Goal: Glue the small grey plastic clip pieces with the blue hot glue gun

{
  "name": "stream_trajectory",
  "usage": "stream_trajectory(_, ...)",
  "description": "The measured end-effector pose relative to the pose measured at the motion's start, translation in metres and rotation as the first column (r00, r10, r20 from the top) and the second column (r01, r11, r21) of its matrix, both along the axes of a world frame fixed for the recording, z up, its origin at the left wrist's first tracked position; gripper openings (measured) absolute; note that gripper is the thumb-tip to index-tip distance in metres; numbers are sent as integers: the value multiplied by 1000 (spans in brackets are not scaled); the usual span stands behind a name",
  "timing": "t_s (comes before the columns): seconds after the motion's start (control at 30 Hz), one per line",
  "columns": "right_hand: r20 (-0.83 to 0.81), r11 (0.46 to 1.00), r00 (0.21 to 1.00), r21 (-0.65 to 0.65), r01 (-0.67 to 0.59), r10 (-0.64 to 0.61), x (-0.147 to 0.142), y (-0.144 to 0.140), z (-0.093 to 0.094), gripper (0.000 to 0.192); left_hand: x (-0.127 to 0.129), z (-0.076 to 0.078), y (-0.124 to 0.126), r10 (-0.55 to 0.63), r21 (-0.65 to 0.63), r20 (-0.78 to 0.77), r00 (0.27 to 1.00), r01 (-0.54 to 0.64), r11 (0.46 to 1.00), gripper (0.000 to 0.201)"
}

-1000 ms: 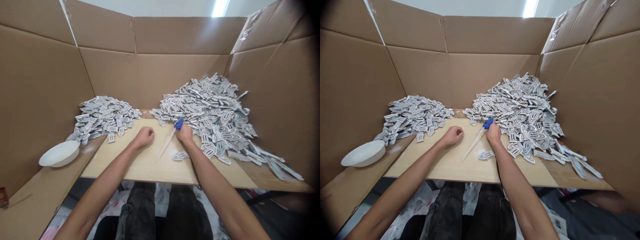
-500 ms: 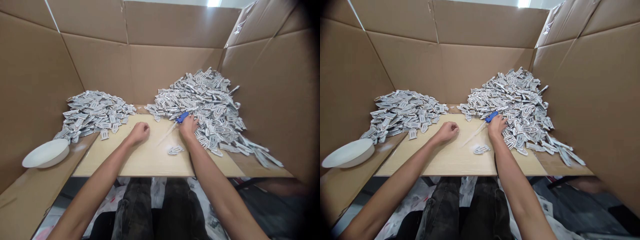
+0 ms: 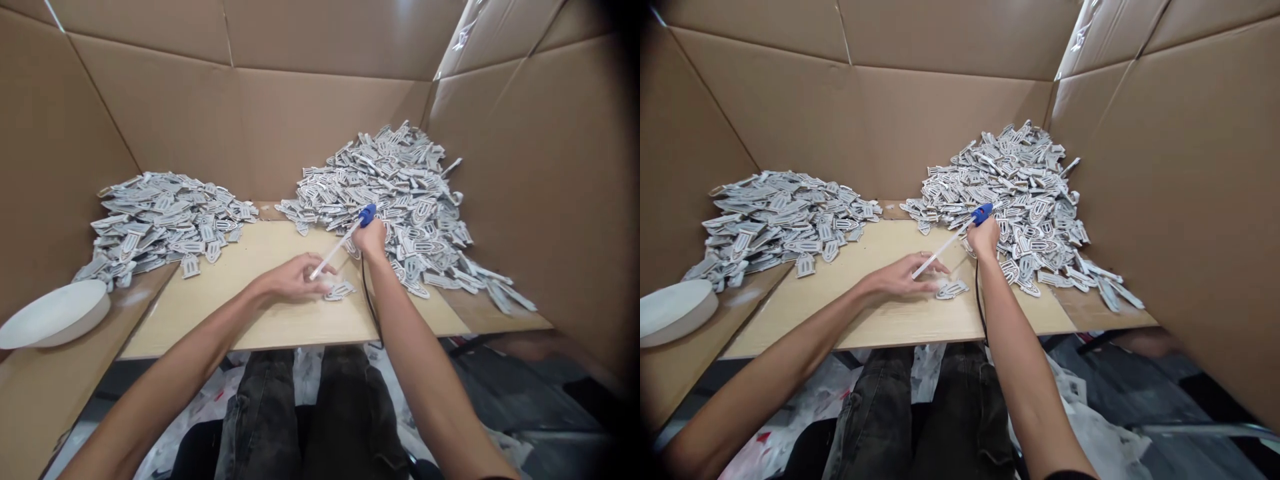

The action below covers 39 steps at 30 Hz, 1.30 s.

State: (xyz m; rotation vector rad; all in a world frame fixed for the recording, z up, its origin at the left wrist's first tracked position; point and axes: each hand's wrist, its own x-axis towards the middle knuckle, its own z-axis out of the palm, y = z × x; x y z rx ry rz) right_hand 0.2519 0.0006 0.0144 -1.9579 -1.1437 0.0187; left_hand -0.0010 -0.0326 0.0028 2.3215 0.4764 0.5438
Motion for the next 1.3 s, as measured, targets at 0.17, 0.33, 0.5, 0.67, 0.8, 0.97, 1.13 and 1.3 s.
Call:
stream_trajectory(0.17,-218,992,972,108,-68,91,1,4,-4,22,15,-11,-3,-95,113,-42,995,99,989,32)
stream_trajectory(0.33,-291,921,875,174,-349,387,-10,-1,-4,22,5,-13,9,88,31,9,996,-88,996,17)
stream_trajectory(0.5,-269,838,796,106,-536,543,-17,-11,1,17,-19,6,21,282,-283,148,948,-233,930,34)
stream_trajectory(0.67,-80,633,650,-164,-756,755,-19,-14,-1,18,-38,16,34,649,-492,199,735,-497,714,55)
stream_trajectory(0.8,77,601,619,-357,-715,782,-31,-15,-3,23,-37,12,34,727,-547,119,676,-567,616,59)
stream_trajectory(0.97,151,622,627,-432,-654,764,-41,-20,-2,18,-30,5,35,737,-552,195,647,-549,628,58)
stream_trajectory(1.13,123,605,615,-405,-686,779,-38,-20,0,17,-29,-4,38,695,-490,257,672,-529,693,61)
stream_trajectory(1.3,-13,655,659,-94,-750,752,-42,-20,1,13,-27,-6,35,678,-501,236,696,-511,699,66)
